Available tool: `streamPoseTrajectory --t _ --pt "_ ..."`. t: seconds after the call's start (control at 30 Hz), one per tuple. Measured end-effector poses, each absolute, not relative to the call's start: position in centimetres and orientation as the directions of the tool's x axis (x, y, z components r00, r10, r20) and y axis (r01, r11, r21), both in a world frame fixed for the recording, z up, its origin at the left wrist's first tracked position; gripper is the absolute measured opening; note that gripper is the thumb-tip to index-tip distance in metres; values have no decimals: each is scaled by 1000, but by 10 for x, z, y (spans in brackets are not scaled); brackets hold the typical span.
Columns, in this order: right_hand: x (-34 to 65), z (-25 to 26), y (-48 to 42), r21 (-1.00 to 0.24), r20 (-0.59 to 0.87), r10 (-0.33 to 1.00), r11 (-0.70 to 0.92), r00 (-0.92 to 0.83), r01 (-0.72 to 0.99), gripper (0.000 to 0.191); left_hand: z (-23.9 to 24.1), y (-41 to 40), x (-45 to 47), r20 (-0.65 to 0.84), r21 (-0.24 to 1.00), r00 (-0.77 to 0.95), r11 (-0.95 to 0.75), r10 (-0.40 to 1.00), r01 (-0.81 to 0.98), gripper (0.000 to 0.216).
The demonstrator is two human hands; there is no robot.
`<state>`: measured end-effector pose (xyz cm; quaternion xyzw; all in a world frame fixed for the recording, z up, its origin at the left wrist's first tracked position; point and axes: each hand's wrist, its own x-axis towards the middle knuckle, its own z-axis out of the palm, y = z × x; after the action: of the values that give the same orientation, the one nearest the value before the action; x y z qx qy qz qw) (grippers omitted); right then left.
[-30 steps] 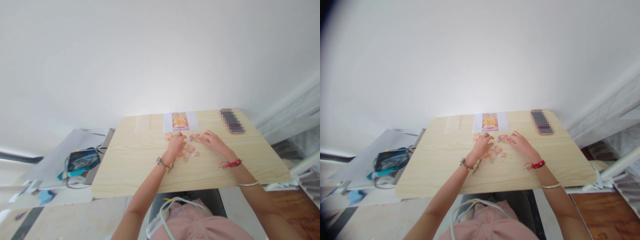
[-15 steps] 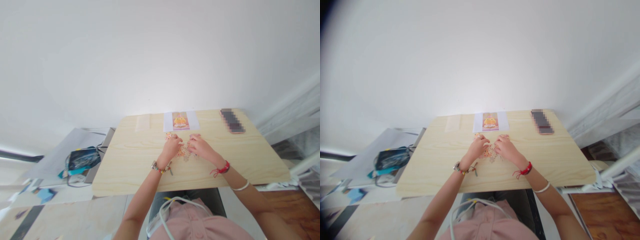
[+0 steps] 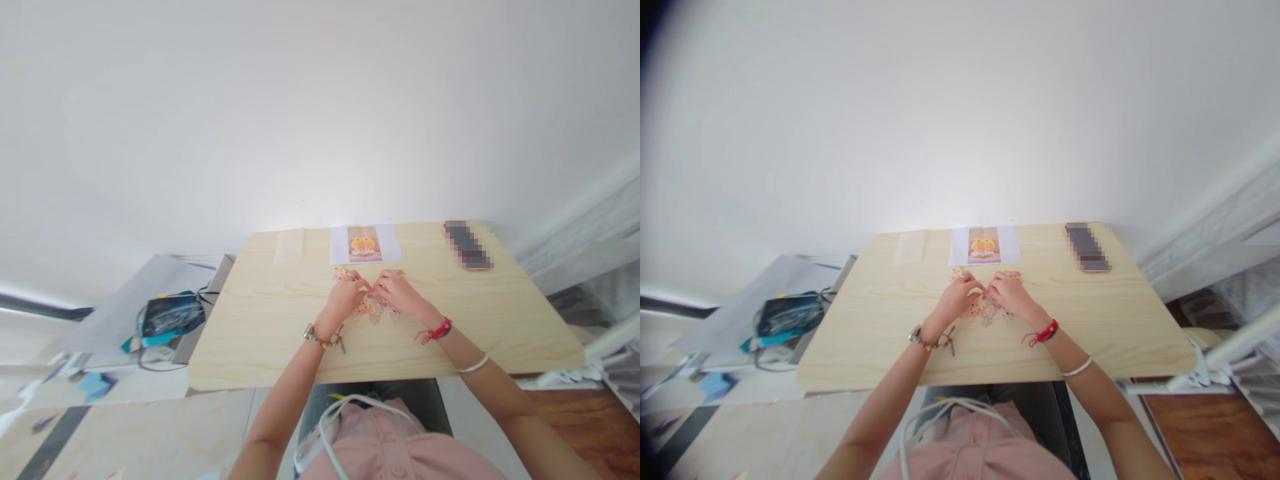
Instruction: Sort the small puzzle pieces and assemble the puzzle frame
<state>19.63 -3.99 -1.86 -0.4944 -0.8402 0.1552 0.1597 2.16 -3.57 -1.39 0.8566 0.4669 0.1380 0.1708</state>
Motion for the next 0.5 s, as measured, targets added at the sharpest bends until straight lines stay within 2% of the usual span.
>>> streamPoseTrajectory --t 0.13,0.23,0.33,0.5 --pt "202 -18 -36 -611 113 923 356 -367 707 23 -10 -36 25 174 453 512 -530 841 717 15" --pt "205 -17 -36 -680 100 934 315 -342 662 23 -6 -37 27 210 449 511 -546 834 707 13" --pt "208 -15 -41 -685 192 928 359 -319 634 17 -4 -37 28 223 433 506 -550 833 714 13" --pt "211 -13 -51 -572 317 871 491 -375 657 17 -3 -36 31 245 403 530 -583 812 706 13"
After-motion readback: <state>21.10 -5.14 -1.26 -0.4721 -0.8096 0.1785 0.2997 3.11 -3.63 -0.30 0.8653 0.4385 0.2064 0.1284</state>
